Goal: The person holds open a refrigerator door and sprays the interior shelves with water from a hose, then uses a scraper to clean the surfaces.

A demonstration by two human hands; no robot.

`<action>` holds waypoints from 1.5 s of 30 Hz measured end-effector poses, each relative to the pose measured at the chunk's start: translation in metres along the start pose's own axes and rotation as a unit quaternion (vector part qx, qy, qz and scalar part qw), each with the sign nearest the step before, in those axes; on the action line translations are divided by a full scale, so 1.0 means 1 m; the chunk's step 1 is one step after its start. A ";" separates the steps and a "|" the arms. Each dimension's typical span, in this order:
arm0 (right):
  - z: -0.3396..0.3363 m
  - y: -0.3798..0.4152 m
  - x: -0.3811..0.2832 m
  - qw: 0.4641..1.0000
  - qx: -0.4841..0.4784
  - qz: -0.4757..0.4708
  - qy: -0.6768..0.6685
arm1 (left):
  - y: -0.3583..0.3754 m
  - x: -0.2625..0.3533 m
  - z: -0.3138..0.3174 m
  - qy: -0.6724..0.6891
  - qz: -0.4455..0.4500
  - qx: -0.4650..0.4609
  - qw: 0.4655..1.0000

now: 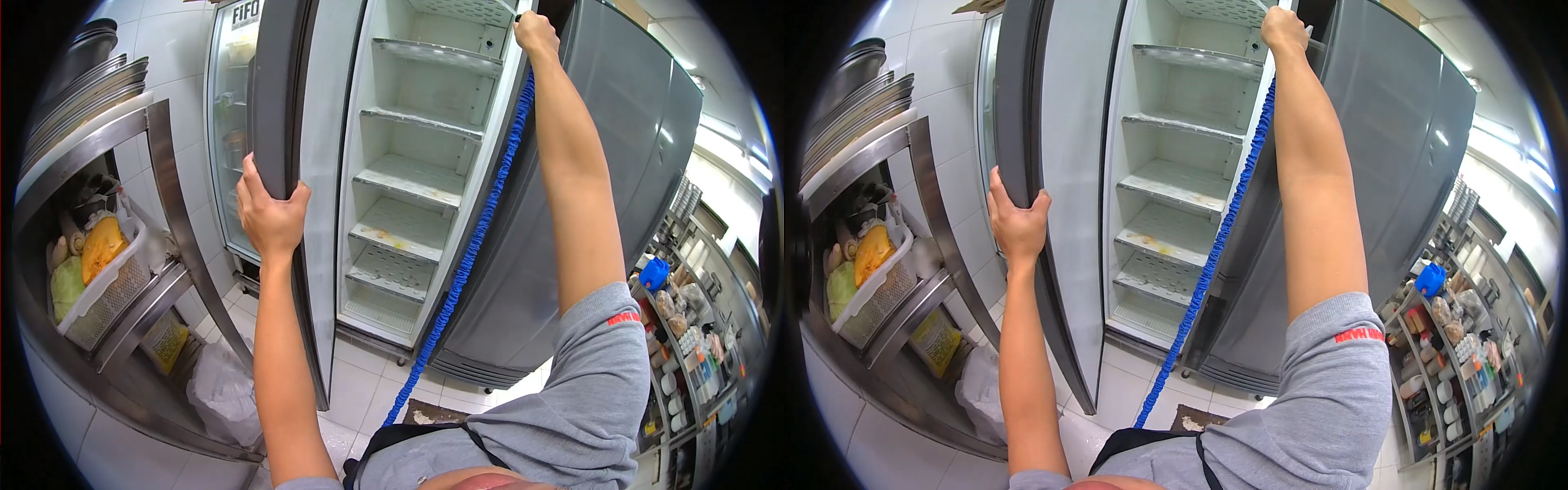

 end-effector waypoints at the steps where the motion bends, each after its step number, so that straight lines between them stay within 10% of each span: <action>1: -0.001 0.001 0.001 1.000 -0.002 0.001 0.003 | 0.000 0.000 0.000 -0.001 0.002 0.000 1.000; 45: -0.016 0.020 -0.021 1.000 0.001 -0.001 0.011 | -0.002 0.001 -0.004 0.008 0.018 0.016 1.000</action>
Point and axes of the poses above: each hand's wrist, its own y-axis away from the middle knuckle, its own z-axis out of the palm, x = y × z, the point moved 10 cm from there along -y, towards the middle knuckle, and after that the axes turned 3 degrees about -z, right-handed, at the moved point
